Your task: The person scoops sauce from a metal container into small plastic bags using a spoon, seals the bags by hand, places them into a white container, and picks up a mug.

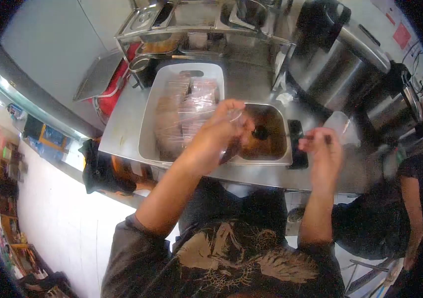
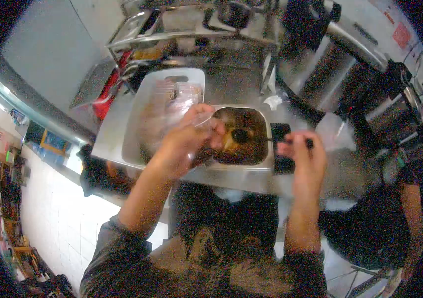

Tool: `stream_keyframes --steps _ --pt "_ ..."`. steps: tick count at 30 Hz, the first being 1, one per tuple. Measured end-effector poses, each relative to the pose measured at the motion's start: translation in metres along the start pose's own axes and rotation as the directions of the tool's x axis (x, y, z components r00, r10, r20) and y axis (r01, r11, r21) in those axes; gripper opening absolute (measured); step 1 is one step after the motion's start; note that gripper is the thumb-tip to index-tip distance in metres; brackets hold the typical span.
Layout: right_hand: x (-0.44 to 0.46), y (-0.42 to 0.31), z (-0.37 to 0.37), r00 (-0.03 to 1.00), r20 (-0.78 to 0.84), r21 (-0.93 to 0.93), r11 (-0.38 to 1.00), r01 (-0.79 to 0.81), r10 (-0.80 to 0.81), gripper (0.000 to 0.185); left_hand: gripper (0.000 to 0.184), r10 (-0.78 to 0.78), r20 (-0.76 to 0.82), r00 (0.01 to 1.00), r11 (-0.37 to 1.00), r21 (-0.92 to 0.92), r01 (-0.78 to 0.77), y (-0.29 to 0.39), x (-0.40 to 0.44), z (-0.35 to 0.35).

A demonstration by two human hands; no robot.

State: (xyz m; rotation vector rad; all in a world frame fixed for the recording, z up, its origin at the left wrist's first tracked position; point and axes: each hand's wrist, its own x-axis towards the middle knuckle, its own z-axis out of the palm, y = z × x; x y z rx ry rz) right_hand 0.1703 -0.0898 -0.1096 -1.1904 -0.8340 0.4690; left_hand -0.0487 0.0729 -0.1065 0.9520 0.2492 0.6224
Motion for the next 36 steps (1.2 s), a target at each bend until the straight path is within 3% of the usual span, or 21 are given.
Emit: stream_keyframes --steps 2,3,6,7,10,12,14,16,17,21,24,27,36 --pt "-0.003 -0.003 0.008 0.995 0.085 -0.522 0.849 0.085 -0.047 0.027 0.062 -0.022 0.049 0.999 1.000 -0.004 0.022 0.005 -0.007 0.003" --pt "0.000 -0.007 0.013 0.896 0.240 -0.740 0.527 0.418 -0.374 0.037 0.068 -0.024 0.096 0.995 1.000 0.021 0.022 0.007 -0.011 0.006" --pt "-0.006 -0.037 0.042 0.784 0.371 -0.614 0.501 0.610 -0.498 0.039 0.081 0.045 0.303 0.952 0.963 0.240 -0.122 0.000 -0.024 0.010" --pt "-0.016 -0.064 0.057 0.786 0.495 -0.591 0.518 0.618 -0.372 0.034 0.085 0.070 0.371 0.926 0.919 0.336 -0.205 -0.004 -0.031 0.013" --pt "-0.024 -0.054 0.072 0.715 0.619 -0.316 0.730 0.606 -0.325 0.025 0.079 0.135 0.532 0.836 0.747 0.499 -0.438 0.004 -0.041 0.028" --pt "-0.025 -0.054 0.075 0.687 0.662 -0.325 0.710 0.625 -0.301 0.015 0.063 0.033 0.487 0.873 0.753 0.562 -0.342 0.017 -0.055 0.031" --pt "-0.028 -0.035 0.077 0.767 0.603 -0.188 0.896 0.402 -0.218 0.012 0.047 0.045 0.409 0.912 0.787 0.548 -0.285 0.022 -0.060 0.026" --pt "-0.029 -0.024 0.081 0.778 0.568 -0.120 0.909 0.400 -0.267 0.010 0.037 0.258 0.405 0.877 0.721 0.523 -0.454 0.002 -0.058 0.016" --pt "-0.027 -0.020 0.082 0.794 0.539 -0.106 0.912 0.396 -0.282 0.009 0.026 0.379 0.330 0.865 0.647 0.573 -0.503 -0.006 -0.059 0.012" --pt "-0.030 -0.010 0.087 0.791 0.513 -0.165 0.866 0.473 -0.334 0.007 0.013 0.608 0.150 0.779 0.617 0.529 -0.583 -0.018 -0.069 0.012" --pt "-0.026 -0.003 0.101 0.770 0.521 -0.148 0.850 0.506 -0.368 0.007 0.012 0.636 0.071 0.769 0.625 0.538 -0.567 -0.022 -0.068 0.003" --pt "-0.036 -0.005 0.102 0.828 0.505 -0.094 0.938 0.334 -0.244 0.008 0.009 0.633 0.088 0.769 0.599 0.573 -0.559 -0.021 -0.076 0.001" --pt "-0.033 -0.013 0.103 0.773 0.527 -0.164 0.849 0.502 -0.355 0.011 0.007 0.652 0.017 0.758 0.651 0.501 -0.571 -0.026 -0.079 0.003"
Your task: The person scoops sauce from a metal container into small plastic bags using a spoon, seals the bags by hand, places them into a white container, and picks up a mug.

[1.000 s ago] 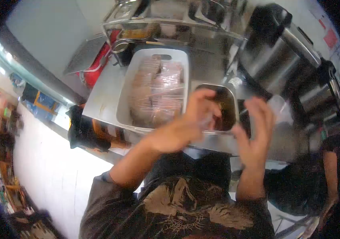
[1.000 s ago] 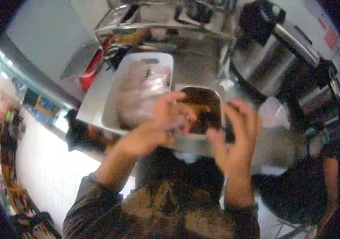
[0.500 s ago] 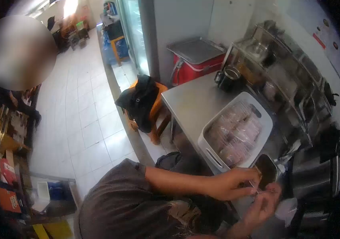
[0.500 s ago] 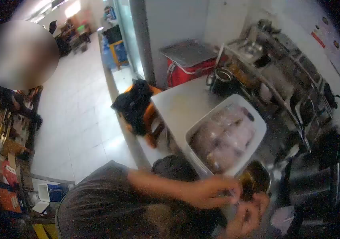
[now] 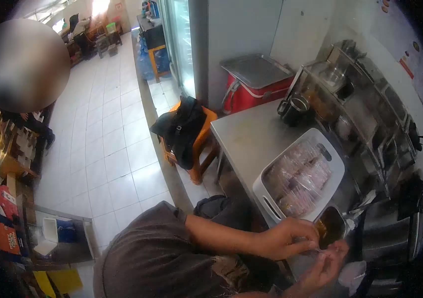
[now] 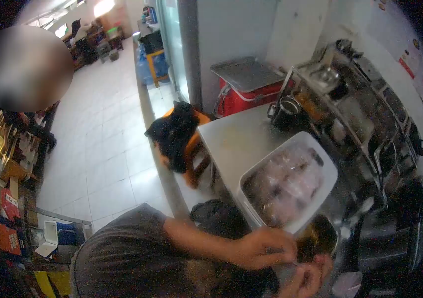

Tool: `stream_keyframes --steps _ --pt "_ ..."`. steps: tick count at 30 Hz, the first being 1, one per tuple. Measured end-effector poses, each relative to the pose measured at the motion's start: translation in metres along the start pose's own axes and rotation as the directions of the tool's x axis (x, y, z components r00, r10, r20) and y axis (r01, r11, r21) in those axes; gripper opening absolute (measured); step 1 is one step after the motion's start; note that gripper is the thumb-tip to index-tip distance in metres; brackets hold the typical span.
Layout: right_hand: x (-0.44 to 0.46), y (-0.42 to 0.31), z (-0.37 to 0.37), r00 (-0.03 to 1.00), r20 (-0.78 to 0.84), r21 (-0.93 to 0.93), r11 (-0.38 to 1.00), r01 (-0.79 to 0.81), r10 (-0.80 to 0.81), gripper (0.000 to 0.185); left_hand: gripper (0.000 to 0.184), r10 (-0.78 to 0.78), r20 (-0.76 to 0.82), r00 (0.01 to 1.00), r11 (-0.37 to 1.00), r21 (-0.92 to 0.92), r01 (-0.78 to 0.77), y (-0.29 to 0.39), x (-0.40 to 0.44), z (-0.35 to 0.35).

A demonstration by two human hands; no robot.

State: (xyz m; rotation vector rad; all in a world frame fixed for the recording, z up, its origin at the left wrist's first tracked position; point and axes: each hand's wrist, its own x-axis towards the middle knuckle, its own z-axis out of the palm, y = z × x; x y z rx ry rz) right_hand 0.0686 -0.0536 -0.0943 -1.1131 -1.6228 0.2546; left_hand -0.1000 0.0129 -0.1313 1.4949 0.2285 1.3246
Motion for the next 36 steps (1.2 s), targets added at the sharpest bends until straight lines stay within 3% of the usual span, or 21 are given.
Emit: stream_keyframes --steps 3,6,9,12,15,16,17,18,20,23,26,27,29,30,32,33,36 --pt "-0.003 -0.007 0.008 0.980 -0.004 0.099 0.975 -0.197 0.199 0.013 0.008 0.016 0.041 0.999 0.992 0.127 -0.021 0.005 0.002 -0.008" --pt "-0.007 -0.006 0.008 0.980 0.017 0.054 0.979 -0.198 0.198 0.015 0.010 0.043 0.111 0.993 0.973 0.219 -0.067 0.000 0.000 -0.007" --pt "-0.002 0.000 0.001 0.997 0.071 -0.153 0.988 0.023 -0.013 0.014 0.012 0.025 0.085 0.996 0.974 0.222 -0.043 0.006 0.001 -0.003" --pt "-0.014 0.011 -0.004 0.992 0.076 -0.057 0.993 -0.099 0.103 0.013 0.014 0.091 0.129 0.987 0.953 0.277 -0.124 -0.003 0.000 -0.005" --pt "-0.008 0.003 0.001 0.996 0.051 -0.079 0.995 -0.068 0.072 0.013 0.011 0.147 0.077 0.986 0.907 0.387 -0.165 0.001 0.000 -0.008" --pt "-0.014 0.006 0.005 0.984 -0.030 0.102 0.980 -0.169 0.173 0.012 0.009 0.090 0.036 0.995 0.944 0.316 -0.097 0.008 0.002 -0.011" --pt "-0.001 -0.009 0.001 0.997 0.020 -0.088 0.994 -0.067 0.069 0.012 0.006 0.058 0.100 0.993 0.938 0.336 -0.088 0.014 0.006 -0.015" --pt "-0.008 -0.009 -0.004 0.974 0.033 0.029 0.974 -0.224 0.224 0.011 0.006 0.019 0.117 0.993 0.961 0.273 -0.051 0.016 0.006 -0.014" --pt "-0.008 -0.005 -0.004 0.996 -0.005 0.016 0.996 -0.086 0.086 0.011 0.005 -0.051 0.143 0.988 0.984 0.177 0.025 0.019 0.005 -0.012" --pt "-0.004 -0.005 -0.008 0.999 -0.038 0.030 0.999 -0.037 0.038 0.011 0.005 -0.150 0.131 0.980 0.971 0.208 0.120 0.022 -0.001 -0.007" --pt "-0.014 0.002 -0.004 0.992 -0.064 0.078 0.992 -0.103 0.108 0.009 0.007 -0.196 0.134 0.971 0.957 0.241 0.160 0.025 -0.002 -0.012" --pt "-0.020 0.001 -0.008 0.986 -0.110 0.019 0.992 -0.124 0.125 0.008 0.007 -0.190 0.169 0.967 0.968 0.197 0.156 0.022 -0.002 -0.009" --pt "-0.025 0.006 -0.002 0.989 -0.120 0.009 0.996 -0.087 0.087 0.007 0.008 -0.147 0.128 0.981 0.970 0.210 0.118 0.023 -0.005 -0.015" --pt "-0.032 0.005 -0.001 0.983 -0.137 -0.059 0.989 -0.134 0.125 0.006 0.008 -0.021 0.090 0.996 0.983 0.181 0.004 0.016 -0.007 -0.014" --pt "-0.023 0.008 0.008 0.992 -0.129 -0.093 0.995 -0.023 0.011 0.014 0.008 0.110 0.057 0.992 0.958 0.259 -0.121 0.017 -0.002 -0.017" --pt "-0.017 0.010 0.012 0.987 -0.130 0.006 0.996 -0.091 0.091 0.018 0.007 0.130 0.053 0.990 0.935 0.327 -0.140 0.015 0.006 -0.021" --pt "-0.014 0.025 0.036 0.983 -0.169 0.286 0.958 -0.017 0.068 0.022 0.009 0.226 -0.018 0.974 0.864 0.466 -0.192 0.017 0.028 -0.046"
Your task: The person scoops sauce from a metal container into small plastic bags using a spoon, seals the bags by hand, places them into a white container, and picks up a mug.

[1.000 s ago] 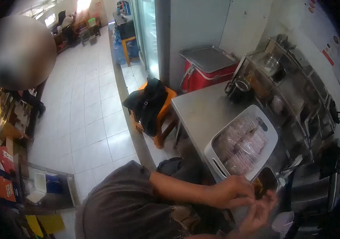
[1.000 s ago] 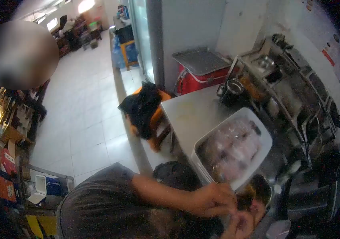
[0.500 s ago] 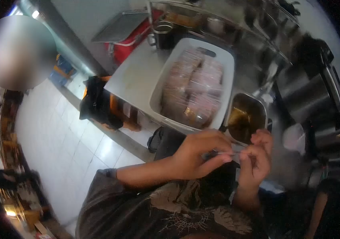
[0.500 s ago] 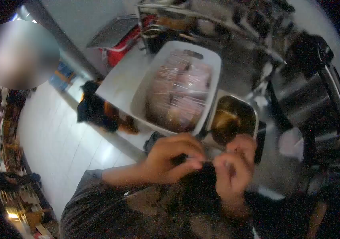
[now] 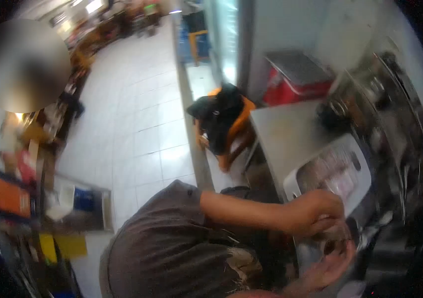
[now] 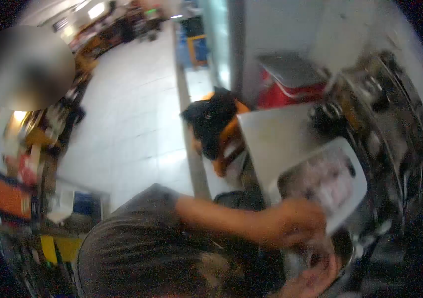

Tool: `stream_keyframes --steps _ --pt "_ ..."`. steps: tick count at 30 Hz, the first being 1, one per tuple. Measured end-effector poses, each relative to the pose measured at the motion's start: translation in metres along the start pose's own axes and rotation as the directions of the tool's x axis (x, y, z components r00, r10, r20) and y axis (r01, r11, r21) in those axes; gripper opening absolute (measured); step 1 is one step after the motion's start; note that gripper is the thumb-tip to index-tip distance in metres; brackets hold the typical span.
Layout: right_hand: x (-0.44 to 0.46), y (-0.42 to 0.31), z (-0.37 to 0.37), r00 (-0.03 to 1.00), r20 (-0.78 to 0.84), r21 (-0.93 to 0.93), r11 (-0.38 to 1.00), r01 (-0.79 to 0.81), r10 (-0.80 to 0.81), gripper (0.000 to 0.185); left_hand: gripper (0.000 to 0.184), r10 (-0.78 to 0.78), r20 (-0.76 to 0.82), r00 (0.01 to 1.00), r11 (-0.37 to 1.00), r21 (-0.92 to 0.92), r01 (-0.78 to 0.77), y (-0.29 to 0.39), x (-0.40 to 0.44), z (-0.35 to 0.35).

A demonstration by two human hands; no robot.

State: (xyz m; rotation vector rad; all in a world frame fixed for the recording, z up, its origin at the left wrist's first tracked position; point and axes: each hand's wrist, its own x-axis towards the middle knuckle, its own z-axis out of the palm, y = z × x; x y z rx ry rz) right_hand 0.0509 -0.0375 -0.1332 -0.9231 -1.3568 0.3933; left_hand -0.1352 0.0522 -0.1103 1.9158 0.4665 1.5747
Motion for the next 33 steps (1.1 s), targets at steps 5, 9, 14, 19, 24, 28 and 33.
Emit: stream_keyframes --steps 5,9,14,19,24,28,33 --pt "0.004 0.008 0.017 0.989 0.130 -0.037 0.996 0.078 -0.072 0.029 0.011 -0.194 -0.047 0.980 0.948 0.247 0.200 -0.019 0.016 -0.051" --pt "0.002 0.015 0.010 0.975 0.207 -0.028 0.996 -0.082 0.086 0.028 0.012 -0.421 0.156 0.894 0.795 0.538 0.281 -0.033 0.023 -0.077" --pt "0.005 0.024 0.016 0.933 0.282 0.079 0.975 0.210 -0.224 0.019 0.014 -0.595 0.418 0.687 0.628 0.775 0.074 -0.044 0.035 -0.085" --pt "0.010 0.009 0.012 0.944 0.294 0.095 0.987 0.128 -0.151 0.018 0.024 -0.564 0.519 0.642 0.400 0.852 -0.338 -0.076 0.053 -0.078" --pt "-0.004 -0.002 -0.023 0.964 0.256 -0.046 0.997 -0.056 0.066 0.017 0.035 -0.390 0.407 0.826 0.362 0.893 -0.269 -0.086 0.038 -0.066" --pt "0.028 -0.016 -0.062 0.994 0.084 -0.222 0.971 0.087 -0.069 0.017 0.021 -0.250 0.471 0.846 0.813 0.577 -0.081 -0.032 0.041 -0.047" --pt "0.045 -0.037 -0.130 0.981 -0.176 -0.618 0.766 -0.177 0.085 0.021 0.021 -0.011 0.412 0.911 0.996 -0.075 0.047 -0.008 -0.001 -0.048"
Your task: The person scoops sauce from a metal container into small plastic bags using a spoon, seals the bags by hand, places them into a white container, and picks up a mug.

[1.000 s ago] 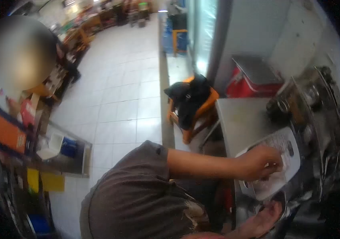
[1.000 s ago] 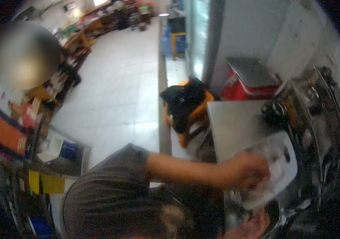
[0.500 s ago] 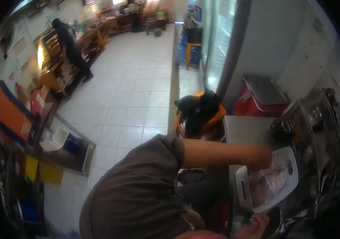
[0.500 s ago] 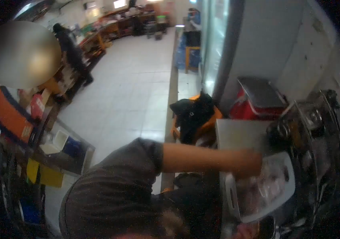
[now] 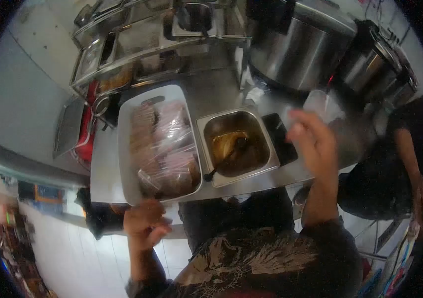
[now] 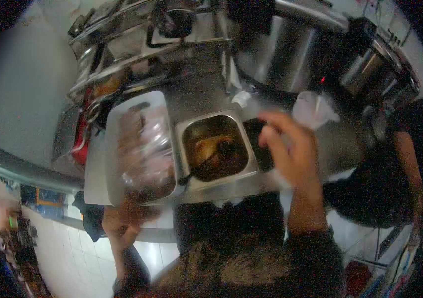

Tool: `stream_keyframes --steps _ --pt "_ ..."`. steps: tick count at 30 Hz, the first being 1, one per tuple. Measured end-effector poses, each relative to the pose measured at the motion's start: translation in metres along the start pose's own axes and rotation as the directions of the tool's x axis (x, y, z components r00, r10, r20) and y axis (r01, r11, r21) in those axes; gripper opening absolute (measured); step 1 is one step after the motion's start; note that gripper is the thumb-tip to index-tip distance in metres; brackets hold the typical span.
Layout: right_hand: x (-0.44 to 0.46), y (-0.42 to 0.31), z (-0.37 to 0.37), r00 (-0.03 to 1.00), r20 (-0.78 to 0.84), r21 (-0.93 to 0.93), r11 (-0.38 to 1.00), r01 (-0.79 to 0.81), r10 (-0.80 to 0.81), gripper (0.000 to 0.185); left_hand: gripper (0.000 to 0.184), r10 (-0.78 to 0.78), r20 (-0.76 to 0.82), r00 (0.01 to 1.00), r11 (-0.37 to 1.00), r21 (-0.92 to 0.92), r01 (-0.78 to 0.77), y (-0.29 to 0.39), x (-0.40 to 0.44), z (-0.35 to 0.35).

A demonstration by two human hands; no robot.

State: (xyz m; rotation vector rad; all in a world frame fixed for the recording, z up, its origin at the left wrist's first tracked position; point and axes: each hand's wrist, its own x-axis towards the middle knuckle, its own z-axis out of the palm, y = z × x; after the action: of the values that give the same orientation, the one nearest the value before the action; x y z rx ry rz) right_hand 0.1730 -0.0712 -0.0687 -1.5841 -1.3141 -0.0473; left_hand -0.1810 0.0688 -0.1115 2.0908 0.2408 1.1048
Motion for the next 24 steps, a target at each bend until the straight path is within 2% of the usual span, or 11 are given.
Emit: stream_keyframes --steps 3,4,5,7,8,11,17,24 --pt "0.027 0.026 -0.032 0.980 -0.071 -0.393 0.898 -0.197 0.184 0.036 0.027 -0.099 0.035 0.994 0.965 -0.239 0.105 -0.002 -0.014 0.010" --pt "0.035 0.068 -0.047 0.996 -0.072 -0.547 0.834 -0.080 0.048 0.034 0.028 -0.174 0.075 0.982 0.936 -0.298 0.189 -0.008 -0.029 0.009" --pt "0.040 0.109 -0.064 0.995 -0.048 -0.682 0.731 0.027 -0.082 0.033 0.028 -0.167 0.056 0.984 0.947 -0.267 0.176 -0.007 -0.030 0.012" --pt "0.052 0.130 -0.088 0.974 -0.079 -0.761 0.619 -0.197 0.214 0.037 0.028 -0.161 0.019 0.987 0.967 -0.199 0.161 -0.001 -0.033 0.020" --pt "0.052 0.158 -0.100 0.982 0.061 -0.821 0.568 -0.053 0.179 0.038 0.029 -0.144 0.036 0.989 0.972 -0.182 0.148 -0.001 -0.036 0.019" --pt "0.049 0.203 -0.103 0.947 0.166 -0.869 0.495 0.009 0.274 0.037 0.030 -0.215 -0.025 0.976 0.938 -0.285 0.199 -0.002 -0.050 0.020" --pt "0.037 0.230 -0.090 0.952 0.157 -0.887 0.462 0.018 0.263 0.035 0.026 -0.341 -0.002 0.940 0.892 -0.317 0.323 0.005 -0.056 0.034" --pt "0.034 0.260 -0.092 0.968 0.150 -0.895 0.443 0.046 0.202 0.035 0.024 -0.303 0.088 0.949 0.901 -0.300 0.315 -0.001 -0.048 0.043"
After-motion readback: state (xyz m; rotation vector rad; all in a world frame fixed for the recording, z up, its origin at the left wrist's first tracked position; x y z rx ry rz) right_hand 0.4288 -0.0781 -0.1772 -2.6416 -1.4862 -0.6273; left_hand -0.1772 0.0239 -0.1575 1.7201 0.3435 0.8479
